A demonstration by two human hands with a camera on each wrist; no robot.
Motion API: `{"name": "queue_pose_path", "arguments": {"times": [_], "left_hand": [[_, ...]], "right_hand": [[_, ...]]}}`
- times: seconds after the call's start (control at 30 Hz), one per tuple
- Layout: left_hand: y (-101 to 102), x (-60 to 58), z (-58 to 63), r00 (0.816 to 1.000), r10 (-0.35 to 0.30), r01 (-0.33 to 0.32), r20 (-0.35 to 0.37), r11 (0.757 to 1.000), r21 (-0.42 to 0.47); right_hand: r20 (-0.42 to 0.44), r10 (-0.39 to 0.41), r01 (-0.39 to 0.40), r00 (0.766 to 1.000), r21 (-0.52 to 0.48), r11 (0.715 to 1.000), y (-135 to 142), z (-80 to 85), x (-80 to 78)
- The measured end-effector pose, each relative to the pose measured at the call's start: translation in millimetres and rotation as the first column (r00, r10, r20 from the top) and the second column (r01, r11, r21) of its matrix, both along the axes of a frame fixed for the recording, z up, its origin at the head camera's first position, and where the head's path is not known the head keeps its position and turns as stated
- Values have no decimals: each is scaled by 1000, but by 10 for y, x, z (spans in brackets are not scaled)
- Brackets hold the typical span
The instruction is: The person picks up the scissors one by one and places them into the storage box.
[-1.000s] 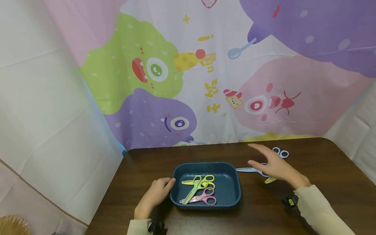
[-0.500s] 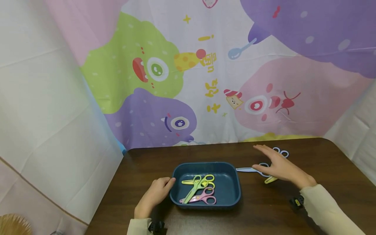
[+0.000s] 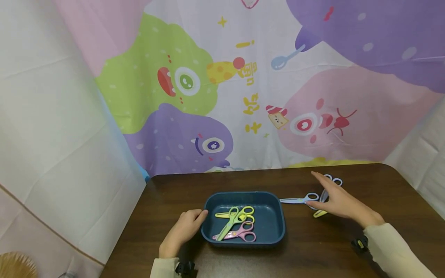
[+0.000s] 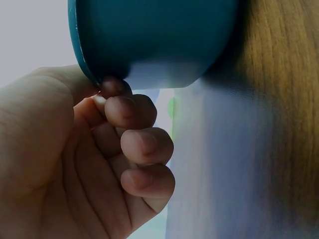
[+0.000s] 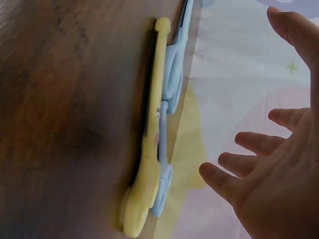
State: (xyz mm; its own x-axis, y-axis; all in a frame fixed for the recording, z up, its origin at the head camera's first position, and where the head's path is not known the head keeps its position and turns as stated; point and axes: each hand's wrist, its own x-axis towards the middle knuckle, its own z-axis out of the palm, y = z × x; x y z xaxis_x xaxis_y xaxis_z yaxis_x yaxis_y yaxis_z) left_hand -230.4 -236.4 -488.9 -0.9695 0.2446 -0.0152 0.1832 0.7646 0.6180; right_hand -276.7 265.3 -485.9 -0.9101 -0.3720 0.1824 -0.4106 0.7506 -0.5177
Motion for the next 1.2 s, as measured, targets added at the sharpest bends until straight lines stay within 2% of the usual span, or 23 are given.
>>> {"name": "queue_pose_path", "arguments": {"times": [0.6,0.8,1.2], "left_hand": [[9,7,25,1000,1,-1,-3,1000,6],[3,10,15,1000,0,0,-21,1000,-5],[13,3,6,1000,0,0,-29,1000,1]], "right_hand": [[5,-12,12,1000,23,1000,35,-137,11],[-10,-3,3,1000,28,1000,40,-220,-3],[-59,12,-10,998,38,999,35,-256,-27]]}}
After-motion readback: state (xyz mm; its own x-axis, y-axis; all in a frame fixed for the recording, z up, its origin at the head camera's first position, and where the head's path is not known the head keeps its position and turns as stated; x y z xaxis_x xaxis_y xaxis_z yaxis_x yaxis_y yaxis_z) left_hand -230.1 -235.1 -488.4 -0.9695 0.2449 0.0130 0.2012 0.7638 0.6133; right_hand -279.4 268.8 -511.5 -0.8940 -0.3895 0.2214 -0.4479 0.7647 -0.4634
